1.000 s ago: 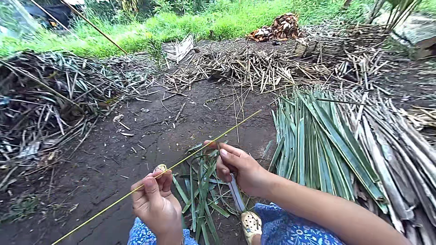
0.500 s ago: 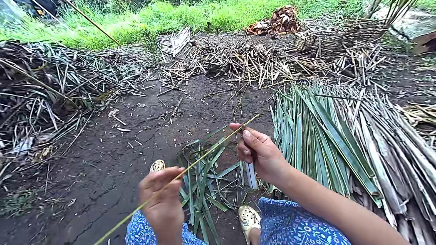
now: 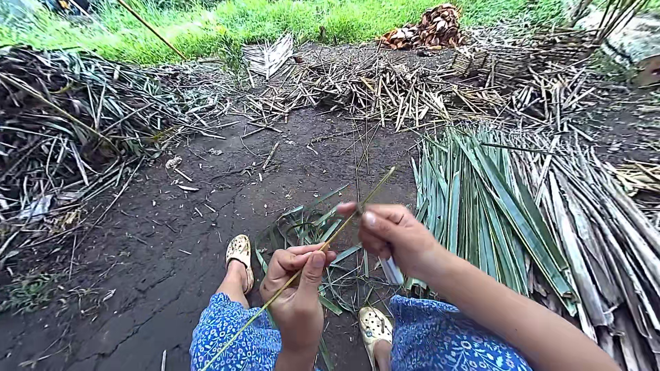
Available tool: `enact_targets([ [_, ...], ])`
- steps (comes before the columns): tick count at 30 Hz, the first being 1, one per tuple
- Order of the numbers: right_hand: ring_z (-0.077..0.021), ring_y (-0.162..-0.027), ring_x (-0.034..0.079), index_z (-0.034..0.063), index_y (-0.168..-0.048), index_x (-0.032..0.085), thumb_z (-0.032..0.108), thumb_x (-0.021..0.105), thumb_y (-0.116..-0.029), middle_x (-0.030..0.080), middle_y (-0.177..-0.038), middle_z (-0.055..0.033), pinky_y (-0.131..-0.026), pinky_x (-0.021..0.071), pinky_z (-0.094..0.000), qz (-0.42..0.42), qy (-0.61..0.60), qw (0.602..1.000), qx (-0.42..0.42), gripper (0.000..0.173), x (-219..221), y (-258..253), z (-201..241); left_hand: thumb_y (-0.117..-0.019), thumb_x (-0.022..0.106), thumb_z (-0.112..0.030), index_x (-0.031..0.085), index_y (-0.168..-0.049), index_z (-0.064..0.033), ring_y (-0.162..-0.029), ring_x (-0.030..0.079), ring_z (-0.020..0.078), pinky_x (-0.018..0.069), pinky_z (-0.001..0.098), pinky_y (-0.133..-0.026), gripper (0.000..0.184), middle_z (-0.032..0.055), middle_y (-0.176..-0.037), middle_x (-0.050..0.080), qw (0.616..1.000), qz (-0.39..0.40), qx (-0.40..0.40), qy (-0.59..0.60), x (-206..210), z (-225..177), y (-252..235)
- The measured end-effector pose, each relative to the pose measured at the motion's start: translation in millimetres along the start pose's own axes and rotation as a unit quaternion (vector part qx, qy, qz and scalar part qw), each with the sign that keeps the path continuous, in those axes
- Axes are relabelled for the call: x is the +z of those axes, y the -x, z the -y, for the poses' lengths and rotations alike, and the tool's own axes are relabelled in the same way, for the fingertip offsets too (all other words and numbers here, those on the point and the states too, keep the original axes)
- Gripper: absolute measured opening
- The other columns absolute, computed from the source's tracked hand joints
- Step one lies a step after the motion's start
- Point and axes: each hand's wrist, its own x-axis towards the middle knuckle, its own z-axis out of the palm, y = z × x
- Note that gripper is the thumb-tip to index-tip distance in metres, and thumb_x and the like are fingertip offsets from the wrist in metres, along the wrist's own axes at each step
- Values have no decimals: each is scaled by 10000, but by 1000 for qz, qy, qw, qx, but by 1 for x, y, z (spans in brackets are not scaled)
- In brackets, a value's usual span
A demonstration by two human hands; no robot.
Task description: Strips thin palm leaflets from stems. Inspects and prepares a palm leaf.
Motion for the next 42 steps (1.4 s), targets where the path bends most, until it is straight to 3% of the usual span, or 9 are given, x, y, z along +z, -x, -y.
enact_targets([
  [6, 5, -450, 429, 131, -1251, 651, 286, 288, -1126, 444, -565, 106, -461, 429, -152, -270, -54, 961, -28, 413, -39, 0, 11, -921, 763, -203, 698, -880, -193, -771, 745, 82, 636, 224, -699, 77, -23, -908, 765, 996, -31, 32, -75, -32, -12, 1],
  [11, 65, -533, 445, 92, -1353, 599, 229, 476, -1040, 500, -645, 151, -506, 386, -112, 77, -21, 989, 123, 363, 2, 6, 9, -919, 762, -179, 704, -910, -210, -848, 747, 76, 638, 233, -766, 66, -54, -960, 760, 995, -15, 51, -88, -25, 0, 5],
  [15, 58, -534, 437, 54, -1293, 634, 172, 436, -1067, 500, -666, 141, -491, 372, -113, 140, -34, 977, 159, 323, 17, 0, 6, -932, 752, -193, 714, -938, -213, -910, 738, 88, 625, 239, -786, 43, -43, -991, 755, 995, 8, 65, -69, -15, 8, 13],
  [19, 75, -504, 417, 91, -1218, 715, 251, 499, -1042, 489, -597, 155, -491, 360, -109, 11, -49, 995, 85, 321, 1, -2, 4, -929, 749, -181, 713, -933, -203, -862, 741, 73, 634, 221, -762, 42, -53, -981, 751, 997, 15, 55, -52, -17, 3, 12],
  [24, 3, -447, 420, 127, -1260, 654, 295, 285, -1125, 447, -561, 98, -459, 413, -152, -220, -113, 969, 20, 427, -34, -4, 9, -912, 771, -187, 712, -911, -199, -829, 744, 77, 636, 222, -748, 61, -41, -958, 759, 997, -15, 46, -66, -30, 0, 12],
  [29, 56, -530, 449, 87, -1334, 590, 211, 451, -1040, 493, -646, 137, -503, 392, -115, 73, -41, 984, 159, 348, 3, 3, 7, -912, 769, -174, 706, -920, -212, -860, 745, 79, 639, 234, -767, 74, -53, -966, 756, 995, -28, 51, -77, -25, 10, 13],
  [33, 59, -530, 436, 67, -1298, 614, 165, 420, -1072, 514, -703, 127, -486, 383, -106, 147, -60, 966, 204, 314, 19, 1, 6, -967, 716, -174, 701, -1023, -238, -988, 712, 53, 602, 224, -861, 86, -113, -1057, 733, 972, 47, 162, -162, -25, 16, 13],
  [39, 62, -485, 409, 71, -1217, 716, 249, 483, -1054, 474, -576, 135, -481, 363, -112, -17, -66, 993, 101, 336, -9, -5, 1, -961, 725, -147, 698, -1038, -197, -955, 737, 80, 634, 226, -817, 96, -97, -1078, 736, 956, 87, 195, -201, -34, 12, 11],
  [42, 24, -459, 406, 110, -1225, 669, 284, 315, -1117, 445, -575, 112, -461, 387, -131, -187, -96, 976, 48, 409, -37, -9, 3, -957, 729, -147, 712, -1058, -213, -954, 735, 75, 633, 222, -810, 122, -104, -1088, 736, 960, 80, 191, -188, -39, 10, 14],
])
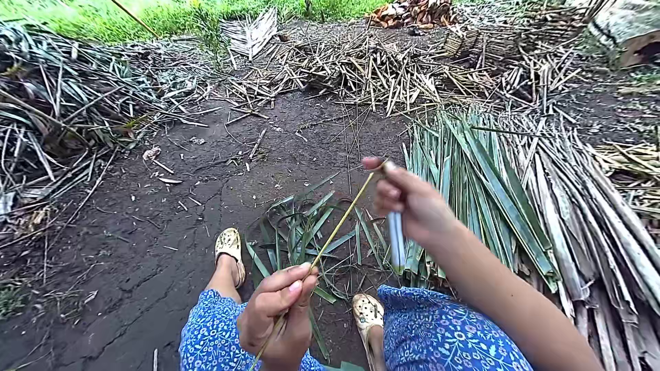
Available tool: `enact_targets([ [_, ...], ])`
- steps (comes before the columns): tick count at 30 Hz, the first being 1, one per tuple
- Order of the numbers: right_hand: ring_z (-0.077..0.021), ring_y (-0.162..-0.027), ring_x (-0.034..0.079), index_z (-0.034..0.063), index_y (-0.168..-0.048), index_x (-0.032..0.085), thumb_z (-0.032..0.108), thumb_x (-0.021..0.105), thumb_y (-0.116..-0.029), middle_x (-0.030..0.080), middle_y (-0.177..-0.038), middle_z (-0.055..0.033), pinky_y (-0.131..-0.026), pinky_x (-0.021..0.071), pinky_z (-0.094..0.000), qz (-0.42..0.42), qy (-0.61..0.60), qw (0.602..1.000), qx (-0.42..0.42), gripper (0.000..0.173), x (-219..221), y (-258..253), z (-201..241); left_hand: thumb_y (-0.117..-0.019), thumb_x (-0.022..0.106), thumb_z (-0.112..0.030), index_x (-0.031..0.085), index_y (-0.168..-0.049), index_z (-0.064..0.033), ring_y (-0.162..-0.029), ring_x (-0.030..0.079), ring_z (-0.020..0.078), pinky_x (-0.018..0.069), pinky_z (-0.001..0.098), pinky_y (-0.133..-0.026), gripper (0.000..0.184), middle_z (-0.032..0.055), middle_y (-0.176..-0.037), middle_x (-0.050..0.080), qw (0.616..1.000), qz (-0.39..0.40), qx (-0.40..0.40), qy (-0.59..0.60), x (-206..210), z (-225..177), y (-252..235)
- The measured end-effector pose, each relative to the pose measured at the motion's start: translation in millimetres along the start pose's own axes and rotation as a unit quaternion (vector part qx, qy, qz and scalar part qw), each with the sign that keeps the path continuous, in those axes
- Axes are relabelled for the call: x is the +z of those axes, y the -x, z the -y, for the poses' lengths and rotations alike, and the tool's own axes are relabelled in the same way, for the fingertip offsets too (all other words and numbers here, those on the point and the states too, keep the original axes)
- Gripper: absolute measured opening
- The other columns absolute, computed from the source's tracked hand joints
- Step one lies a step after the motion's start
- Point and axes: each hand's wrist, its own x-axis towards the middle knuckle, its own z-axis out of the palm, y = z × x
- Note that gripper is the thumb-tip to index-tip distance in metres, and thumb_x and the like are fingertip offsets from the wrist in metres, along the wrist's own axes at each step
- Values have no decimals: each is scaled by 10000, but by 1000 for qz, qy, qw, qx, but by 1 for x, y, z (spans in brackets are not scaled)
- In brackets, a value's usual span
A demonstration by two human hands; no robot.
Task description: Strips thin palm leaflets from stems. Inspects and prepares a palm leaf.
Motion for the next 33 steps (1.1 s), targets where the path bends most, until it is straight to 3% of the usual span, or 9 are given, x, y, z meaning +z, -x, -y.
enact_targets([
  [2, 5, -446, 416, 133, -1248, 655, 326, 269, -1132, 444, -571, 99, -450, 402, -140, -49, -28, 998, -12, 447, -6, -2, 6, -954, 735, -162, 720, -1065, -233, -946, 737, 69, 632, 217, -801, 132, -115, -1089, 737, 1000, -17, -7, -2, -6, 0, 1],
  [6, 58, -505, 443, 138, -1345, 610, 289, 495, -1033, 492, -609, 143, -499, 391, -116, 235, 44, 964, 117, 364, 12, 19, -8, -963, 724, -156, 709, -1050, -221, -969, 734, 75, 631, 225, -818, 110, -109, -1091, 737, 1000, -11, 1, -23, -8, 6, 4],
  [9, 57, -513, 428, 66, -1339, 601, 190, 431, -1057, 466, -638, 146, -481, 373, -114, 321, 64, 926, 188, 352, 35, 25, -11, -976, 703, -133, 685, -1072, -198, -1011, 725, 88, 630, 263, -864, 118, -100, -1115, 724, 999, 19, 27, -36, -5, 6, 6],
  [13, 72, -485, 410, 85, -1233, 686, 215, 453, -1053, 472, -591, 160, -472, 356, -104, 259, 57, 950, 164, 321, 31, 18, -11, -1002, 655, -103, 607, -1040, -110, -1059, 699, 87, 605, 244, -897, 61, -33, -1125, 688, 982, 83, 125, -111, -15, 7, 1],
  [19, 11, -438, 407, 108, -1244, 654, 324, 278, -1129, 443, -568, 97, -442, 396, -130, -23, -28, 997, 70, 448, -6, -7, 3, -994, 649, -61, 583, -1021, -79, -1088, 695, 129, 602, 269, -923, 74, 17, -1139, 676, 964, 138, 185, -130, -35, 7, -4],
  [22, 26, -450, 416, 144, -1313, 632, 354, 290, -1105, 451, -552, 126, -471, 406, -139, 72, -6, 994, 81, 452, -10, 3, 2, -998, 642, -63, 584, -1012, -81, -1094, 695, 126, 606, 269, -917, 63, 6, -1132, 678, 964, 129, 183, -141, -40, 11, -5],
  [24, 62, -485, 422, 156, -1366, 599, 335, 458, -1045, 471, -595, 158, -482, 381, -113, 240, 26, 960, 144, 393, 2, 14, -8, -1004, 639, -77, 588, -1033, -93, -1084, 694, 110, 604, 259, -910, 62, -12, -1129, 680, 972, 115, 158, -131, -34, 12, -2],
  [27, 58, -510, 428, 81, -1398, 566, 195, 440, -1049, 489, -654, 143, -475, 373, -111, 348, 48, 919, 181, 388, 29, 21, -15, -990, 688, -159, 684, -1069, -208, -1000, 722, 61, 617, 217, -846, 92, -100, -1098, 729, 999, 22, 12, -22, -8, 5, 6],
  [33, 70, -509, 434, 102, -1238, 715, 277, 510, -1048, 505, -595, 149, -497, 369, -113, 211, 40, 976, 33, 330, 19, 9, -15, -911, 763, -179, 723, -902, -178, -809, 741, 62, 632, 209, -731, 41, -32, -924, 751, 950, -122, -216, 189, 14, -20, 5],
])
